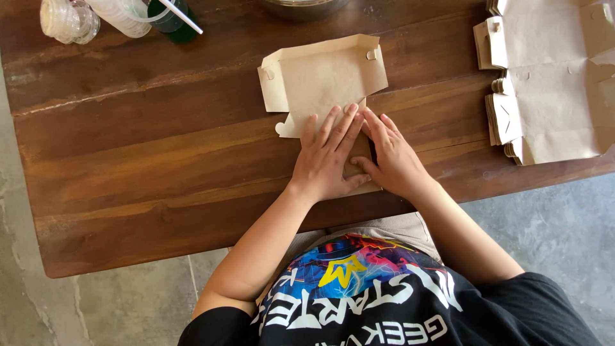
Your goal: The person assembles a flat-pack cardboard takeout box by folding and creasing its side flaps and tabs. They work on a wooden table with stacks of similar boxes and a bowl of plastic cutlery nearby, completing the folding of one box during the clip.
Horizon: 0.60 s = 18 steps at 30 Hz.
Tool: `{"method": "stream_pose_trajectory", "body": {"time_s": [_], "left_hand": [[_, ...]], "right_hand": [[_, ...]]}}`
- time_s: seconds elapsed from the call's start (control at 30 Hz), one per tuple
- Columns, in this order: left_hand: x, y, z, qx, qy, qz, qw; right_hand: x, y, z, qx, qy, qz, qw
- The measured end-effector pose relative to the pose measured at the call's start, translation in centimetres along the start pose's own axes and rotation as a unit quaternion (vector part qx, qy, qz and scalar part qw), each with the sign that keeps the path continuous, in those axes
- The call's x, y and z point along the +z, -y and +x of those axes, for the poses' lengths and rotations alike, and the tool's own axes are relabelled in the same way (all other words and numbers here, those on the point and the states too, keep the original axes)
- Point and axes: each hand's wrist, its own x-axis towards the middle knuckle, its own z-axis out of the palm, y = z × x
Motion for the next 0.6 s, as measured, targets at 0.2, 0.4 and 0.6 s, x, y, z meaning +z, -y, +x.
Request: {"method": "stream_pose_trajectory", "body": {"time_s": [0.2, 0.4, 0.6], "left_hand": [[0.3, 0.2, 0.1, -0.007, 0.004, -0.03, 1.0], [0.8, 0.1, 0.2, -0.018, 0.011, 0.007, 1.0], [0.8, 0.1, 0.2, -0.016, 0.017, 0.021, 0.999]], "right_hand": [[-0.4, -2.9, 1.1, -0.008, -0.088, -0.104, 0.991], [-0.6, -2.9, 1.9, -0.111, -0.12, -0.224, 0.961], [-0.6, -2.0, -1.2, -0.187, -0.117, -0.261, 0.94]]}}
